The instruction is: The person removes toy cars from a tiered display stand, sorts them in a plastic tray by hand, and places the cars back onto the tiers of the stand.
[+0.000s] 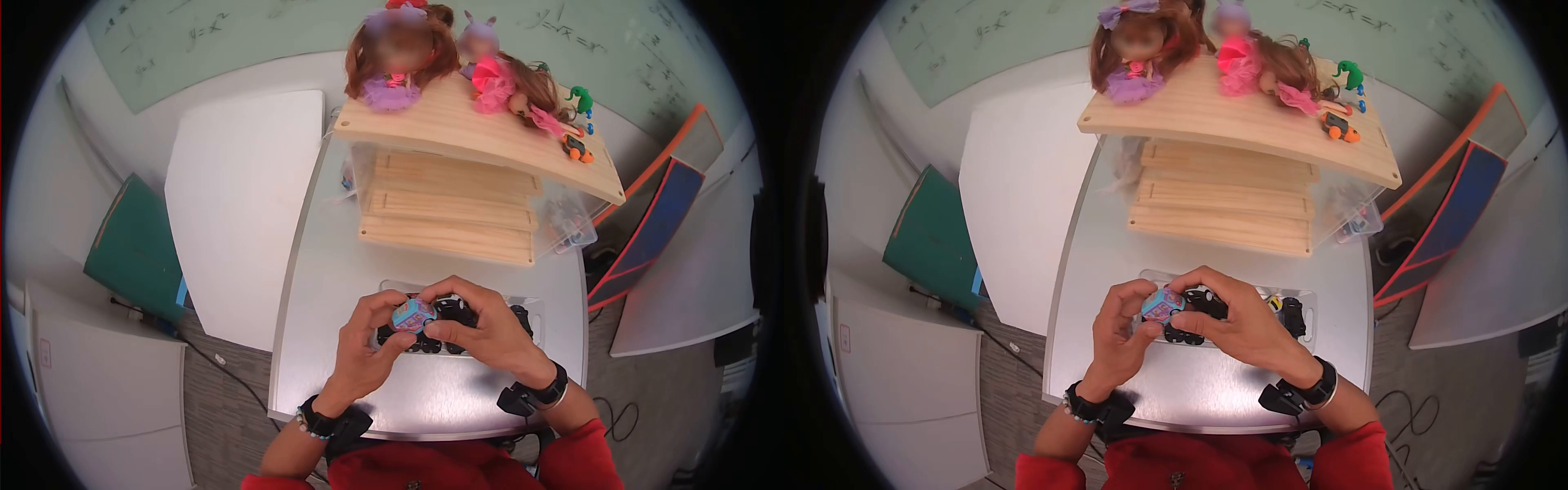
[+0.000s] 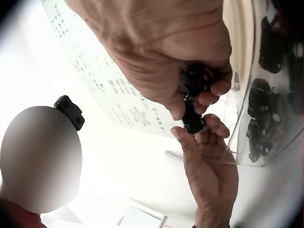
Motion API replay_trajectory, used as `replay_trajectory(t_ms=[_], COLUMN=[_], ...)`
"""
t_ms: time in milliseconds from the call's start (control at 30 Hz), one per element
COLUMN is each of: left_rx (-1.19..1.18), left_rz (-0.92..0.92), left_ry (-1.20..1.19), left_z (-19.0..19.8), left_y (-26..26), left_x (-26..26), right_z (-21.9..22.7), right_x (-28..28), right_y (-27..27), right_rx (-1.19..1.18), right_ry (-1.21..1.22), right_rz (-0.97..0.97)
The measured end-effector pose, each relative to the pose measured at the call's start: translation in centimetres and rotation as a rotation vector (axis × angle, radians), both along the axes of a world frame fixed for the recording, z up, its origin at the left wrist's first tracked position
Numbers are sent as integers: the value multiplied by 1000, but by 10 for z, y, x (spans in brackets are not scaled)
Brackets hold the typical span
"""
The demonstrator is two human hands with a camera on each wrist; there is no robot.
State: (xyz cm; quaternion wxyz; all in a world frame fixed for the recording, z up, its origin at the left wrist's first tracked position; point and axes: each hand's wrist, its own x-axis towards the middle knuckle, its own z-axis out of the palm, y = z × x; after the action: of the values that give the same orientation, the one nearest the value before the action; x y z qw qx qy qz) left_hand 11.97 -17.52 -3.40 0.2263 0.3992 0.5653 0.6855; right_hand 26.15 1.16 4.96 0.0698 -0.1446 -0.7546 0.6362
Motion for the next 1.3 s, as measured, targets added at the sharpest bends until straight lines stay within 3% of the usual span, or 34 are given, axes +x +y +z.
replay_trajectory(t_ms=[233, 533, 833, 1300], left_rx=[-52, -28, -6, 96], left_rz=[-54, -67, -128, -186], left_ry=[18, -35, -154, -193], left_z=[3, 4, -1, 0], left_y=[-2, -3, -8, -5], left_x=[0, 0, -3, -5], right_z=[3, -3, -8, -3], right_x=[1, 1, 10, 20], right_y=[-2, -5, -3, -6], right_rx=[69, -68, -78, 331], right_ry=[-27, -15, 188, 144], right_rz=[-17, -43, -35, 53])
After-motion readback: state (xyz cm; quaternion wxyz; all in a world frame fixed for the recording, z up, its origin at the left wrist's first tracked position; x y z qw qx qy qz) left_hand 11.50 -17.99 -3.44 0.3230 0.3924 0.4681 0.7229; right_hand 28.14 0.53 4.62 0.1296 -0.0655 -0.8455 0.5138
